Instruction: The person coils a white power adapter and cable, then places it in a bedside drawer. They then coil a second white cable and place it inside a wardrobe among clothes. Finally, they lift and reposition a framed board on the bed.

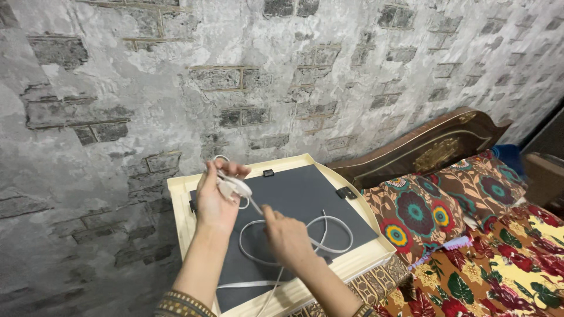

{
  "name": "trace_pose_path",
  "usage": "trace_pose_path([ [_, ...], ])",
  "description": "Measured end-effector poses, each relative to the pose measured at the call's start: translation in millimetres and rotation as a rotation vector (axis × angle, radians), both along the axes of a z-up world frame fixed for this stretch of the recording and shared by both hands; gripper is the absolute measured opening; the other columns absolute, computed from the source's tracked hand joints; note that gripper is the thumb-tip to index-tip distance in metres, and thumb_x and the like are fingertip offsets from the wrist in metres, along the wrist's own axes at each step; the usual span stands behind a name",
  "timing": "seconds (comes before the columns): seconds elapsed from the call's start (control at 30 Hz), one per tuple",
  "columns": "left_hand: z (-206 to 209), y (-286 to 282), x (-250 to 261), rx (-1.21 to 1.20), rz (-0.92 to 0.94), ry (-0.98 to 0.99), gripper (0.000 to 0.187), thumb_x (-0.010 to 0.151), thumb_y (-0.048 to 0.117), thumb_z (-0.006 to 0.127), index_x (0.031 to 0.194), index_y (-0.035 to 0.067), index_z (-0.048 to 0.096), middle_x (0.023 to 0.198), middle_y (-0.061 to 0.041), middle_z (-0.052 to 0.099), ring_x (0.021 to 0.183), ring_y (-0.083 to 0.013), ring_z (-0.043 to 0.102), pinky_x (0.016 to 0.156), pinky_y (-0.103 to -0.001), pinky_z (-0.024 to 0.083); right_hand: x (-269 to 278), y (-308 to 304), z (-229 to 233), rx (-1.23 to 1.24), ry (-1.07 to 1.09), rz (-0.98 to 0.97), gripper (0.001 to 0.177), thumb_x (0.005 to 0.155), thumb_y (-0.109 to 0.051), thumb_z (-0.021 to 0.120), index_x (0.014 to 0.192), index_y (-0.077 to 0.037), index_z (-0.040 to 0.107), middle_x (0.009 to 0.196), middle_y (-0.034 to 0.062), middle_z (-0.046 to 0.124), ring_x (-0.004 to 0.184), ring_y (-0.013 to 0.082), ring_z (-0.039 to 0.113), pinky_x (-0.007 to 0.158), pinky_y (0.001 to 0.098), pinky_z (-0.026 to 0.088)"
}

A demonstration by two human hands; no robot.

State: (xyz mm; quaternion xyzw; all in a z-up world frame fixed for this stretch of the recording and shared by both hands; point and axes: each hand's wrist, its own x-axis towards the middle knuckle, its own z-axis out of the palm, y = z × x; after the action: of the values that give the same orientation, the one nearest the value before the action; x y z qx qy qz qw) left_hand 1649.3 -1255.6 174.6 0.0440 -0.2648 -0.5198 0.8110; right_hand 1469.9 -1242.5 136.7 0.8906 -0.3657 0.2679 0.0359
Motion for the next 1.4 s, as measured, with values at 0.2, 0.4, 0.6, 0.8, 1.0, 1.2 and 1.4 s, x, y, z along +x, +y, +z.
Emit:
trace_pose_path([
  [0.2,-7,-11,-23,0.191,0.351,-0.647,0.023,0.106,0.026,0.043,0.106,0.010,0.060,0.097,-0.009,0.076,0.096,-0.0202,0.070,0.083,-0.032,0.053,5,10,11,0.012,0.072,0.070,0.016,0.089,-0.017,0.070,0.102,-0.008,0.069,0.090,0.0117,0.070,0.076,0.0335,0.071,0.062,0.0458,0.055],
  [0.4,-23,-10,-22,0.098,0.768,-1.487,0.027,0.104,0.025,0.050,0.094,0.003,0.062,0.074,-0.011,0.071,0.072,-0.0263,0.069,0.067,-0.040,0.052,-9,-2,34,0.105,-0.137,0.126,0.017,0.078,-0.017,0.078,0.095,-0.014,0.075,0.085,0.0066,0.074,0.073,0.0280,0.073,0.065,0.0408,0.057],
  [0.6,-15,-4,-16,0.286,0.342,-1.552,0.030,0.099,0.035,0.054,0.093,0.007,0.063,0.056,-0.013,0.062,0.043,-0.0206,0.061,0.048,-0.037,0.048,-23,-28,55,1.001,-0.796,0.159,0.046,0.080,-0.008,0.074,0.121,-0.011,0.053,0.082,0.0051,0.069,0.072,0.0145,0.069,0.062,0.0352,0.059],
  [0.8,-3,15,-11,0.424,-0.413,-1.190,0.044,0.104,0.045,0.052,0.085,0.006,0.056,0.056,0.000,0.053,0.040,-0.0104,0.050,0.039,-0.028,0.042,-37,-50,54,1.127,-0.889,0.302,0.041,0.082,-0.005,0.074,0.121,-0.004,0.059,0.085,0.0072,0.073,0.067,0.0115,0.063,0.062,0.0255,0.053],
  [1.0,-4,19,-17,0.190,-0.555,-0.951,0.028,0.103,0.030,0.058,0.090,0.006,0.057,0.059,-0.003,0.054,0.042,-0.0121,0.050,0.040,-0.029,0.042,-45,-88,20,1.202,-1.069,0.477,0.020,0.096,-0.011,0.074,0.110,0.003,0.072,0.084,0.0038,0.068,0.068,0.0075,0.060,0.062,0.0240,0.050],
  [1.2,-10,9,-38,0.035,-0.442,-0.427,0.026,0.106,0.026,0.052,0.090,0.006,0.053,0.058,-0.005,0.052,0.045,-0.0172,0.054,0.044,-0.033,0.047,-32,-84,-21,1.115,-1.066,0.465,0.023,0.099,-0.016,0.065,0.111,0.004,0.069,0.085,0.0038,0.071,0.070,0.0105,0.065,0.063,0.0242,0.052],
  [1.4,1,-23,-50,0.080,-0.057,-0.132,0.021,0.107,0.024,0.052,0.096,0.007,0.054,0.074,-0.008,0.060,0.072,-0.0243,0.066,0.075,-0.043,0.060,1,-42,-46,0.765,-0.673,0.294,0.041,0.093,-0.014,0.064,0.128,0.000,0.047,0.083,0.0079,0.071,0.070,0.0180,0.067,0.063,0.0310,0.054],
])
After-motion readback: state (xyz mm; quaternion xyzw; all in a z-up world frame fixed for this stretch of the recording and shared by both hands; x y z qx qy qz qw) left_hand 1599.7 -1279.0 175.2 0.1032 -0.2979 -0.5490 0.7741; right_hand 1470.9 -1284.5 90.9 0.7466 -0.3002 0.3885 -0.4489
